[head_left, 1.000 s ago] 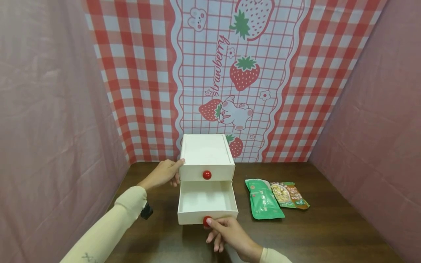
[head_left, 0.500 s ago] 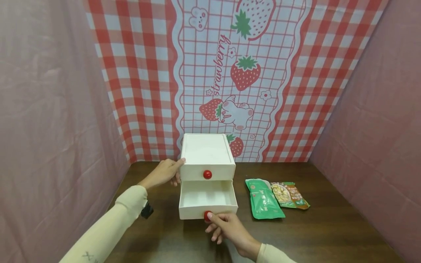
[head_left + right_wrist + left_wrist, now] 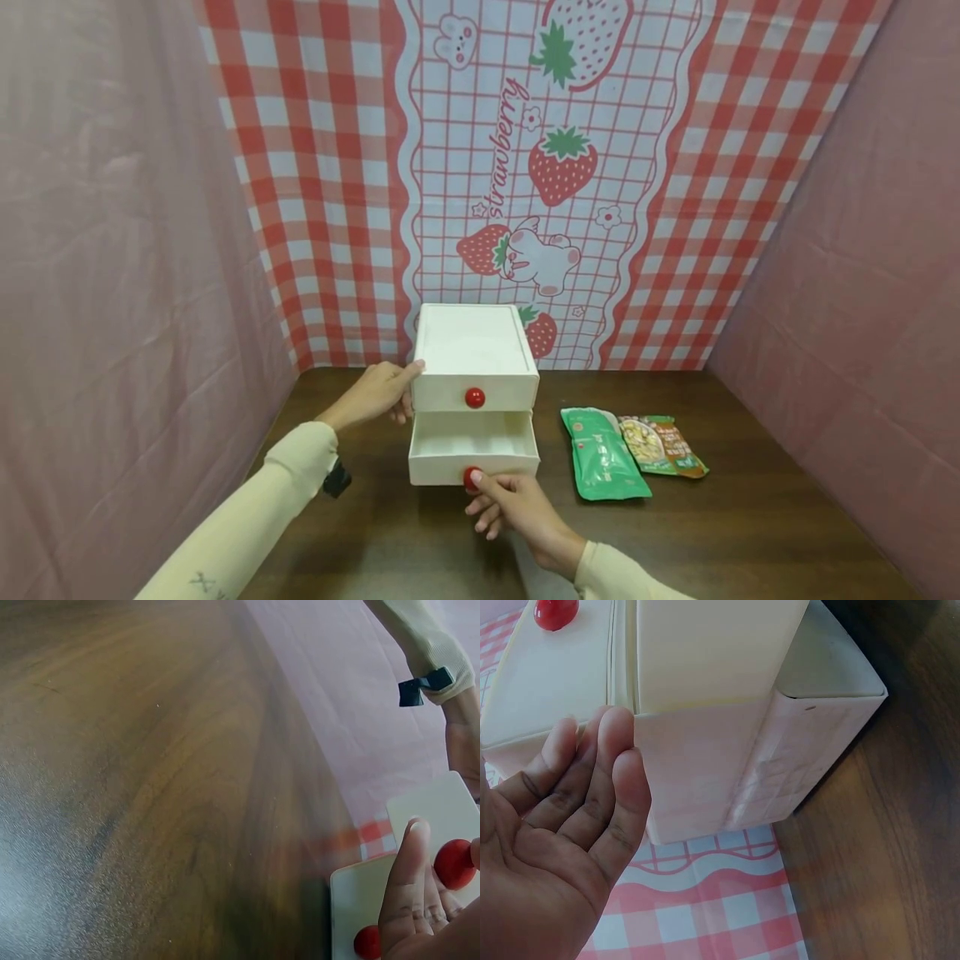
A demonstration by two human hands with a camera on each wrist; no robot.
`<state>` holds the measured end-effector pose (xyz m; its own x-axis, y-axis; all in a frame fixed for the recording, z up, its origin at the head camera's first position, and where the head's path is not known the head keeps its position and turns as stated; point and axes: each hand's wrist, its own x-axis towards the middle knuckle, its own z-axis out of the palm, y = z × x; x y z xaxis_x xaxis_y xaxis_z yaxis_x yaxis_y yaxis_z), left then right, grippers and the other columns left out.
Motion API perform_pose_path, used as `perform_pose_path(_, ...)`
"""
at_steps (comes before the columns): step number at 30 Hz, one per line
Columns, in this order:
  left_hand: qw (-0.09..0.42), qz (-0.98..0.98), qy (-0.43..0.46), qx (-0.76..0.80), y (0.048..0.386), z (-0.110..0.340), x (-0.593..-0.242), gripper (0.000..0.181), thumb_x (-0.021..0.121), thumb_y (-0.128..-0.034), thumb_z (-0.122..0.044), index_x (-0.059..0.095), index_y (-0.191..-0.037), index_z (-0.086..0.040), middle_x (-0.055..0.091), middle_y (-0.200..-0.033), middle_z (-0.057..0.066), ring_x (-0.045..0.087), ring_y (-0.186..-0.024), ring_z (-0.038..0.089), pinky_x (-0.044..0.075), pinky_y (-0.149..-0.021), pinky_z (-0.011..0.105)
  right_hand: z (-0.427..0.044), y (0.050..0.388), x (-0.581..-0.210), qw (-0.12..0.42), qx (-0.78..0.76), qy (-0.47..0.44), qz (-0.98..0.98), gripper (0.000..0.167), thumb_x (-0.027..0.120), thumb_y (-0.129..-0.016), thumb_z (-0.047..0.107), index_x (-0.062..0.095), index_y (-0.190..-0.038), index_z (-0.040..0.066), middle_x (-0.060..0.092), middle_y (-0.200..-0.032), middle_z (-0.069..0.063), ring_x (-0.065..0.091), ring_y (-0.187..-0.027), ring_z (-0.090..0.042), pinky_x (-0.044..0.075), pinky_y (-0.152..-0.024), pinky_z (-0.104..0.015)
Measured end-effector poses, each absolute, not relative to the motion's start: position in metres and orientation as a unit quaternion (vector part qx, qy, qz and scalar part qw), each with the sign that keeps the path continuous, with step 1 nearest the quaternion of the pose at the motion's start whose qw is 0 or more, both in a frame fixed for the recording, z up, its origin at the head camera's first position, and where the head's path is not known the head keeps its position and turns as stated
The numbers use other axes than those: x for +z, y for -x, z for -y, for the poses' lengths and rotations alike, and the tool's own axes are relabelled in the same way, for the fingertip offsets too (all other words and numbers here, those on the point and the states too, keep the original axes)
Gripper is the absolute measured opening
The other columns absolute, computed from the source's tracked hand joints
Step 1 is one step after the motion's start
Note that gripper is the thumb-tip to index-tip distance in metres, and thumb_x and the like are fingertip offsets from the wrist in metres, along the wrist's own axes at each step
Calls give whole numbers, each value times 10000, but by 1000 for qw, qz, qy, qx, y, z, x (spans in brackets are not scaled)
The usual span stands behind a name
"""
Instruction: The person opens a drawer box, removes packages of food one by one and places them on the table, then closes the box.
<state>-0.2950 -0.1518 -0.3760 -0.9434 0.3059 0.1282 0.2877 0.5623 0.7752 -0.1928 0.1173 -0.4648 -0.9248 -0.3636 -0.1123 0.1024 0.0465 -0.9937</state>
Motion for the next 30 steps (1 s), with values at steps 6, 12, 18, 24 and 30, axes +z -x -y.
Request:
perform_pose_path(6,10,-884,-165,437,295,152,-376,760,411,-1062,-597,690,-650,-22,685,-634,71,692,-583,288,554,-537,333,-117,198,-464,169,-683,96,-704,524,637,-1017,437,722,-1071,-78,749,-868,-117,663,-627,-113,543,-560,-237)
perform_pose_path(12,12,-883,-166,438,295,152,-376,767,404,-1063,-598,693,-643,-25,687,-628,72,706,-629,370,553,-533,334,-116,203,-464,164,-684,98,-704,516,636,-1019,431,725,-1059,-75,749,-862,-120,661,-620,-111,544,-563,-238)
perform_pose_path(18,13,-881,-169,441,295,153,-375,770,401,-1066,-596,691,-642,-23,690,-633,74,702,-607,330,553,-536,334,-115,211,-465,155,-685,99,-705,501,631,-1023,428,729,-1030,-63,746,-854,-111,660,-615,-111,546,-568,-245)
perform_pose_path(24,16,-880,-168,443,295,153,-375,764,407,-1065,-594,686,-646,-19,689,-640,74,698,-599,306,556,-537,332,-114,217,-464,151,-687,97,-704,496,627,-1028,421,723,-1041,-66,746,-856,-106,657,-616,-111,541,-567,-243)
perform_pose_path(30,15,-881,-169,442,295,153,-376,762,408,-1065,-594,687,-647,-21,692,-644,72,698,-603,312,562,-541,334,-113,222,-463,152,-688,93,-704,495,636,-1021,428,724,-1021,-60,745,-858,-106,657,-623,-112,544,-576,-247)
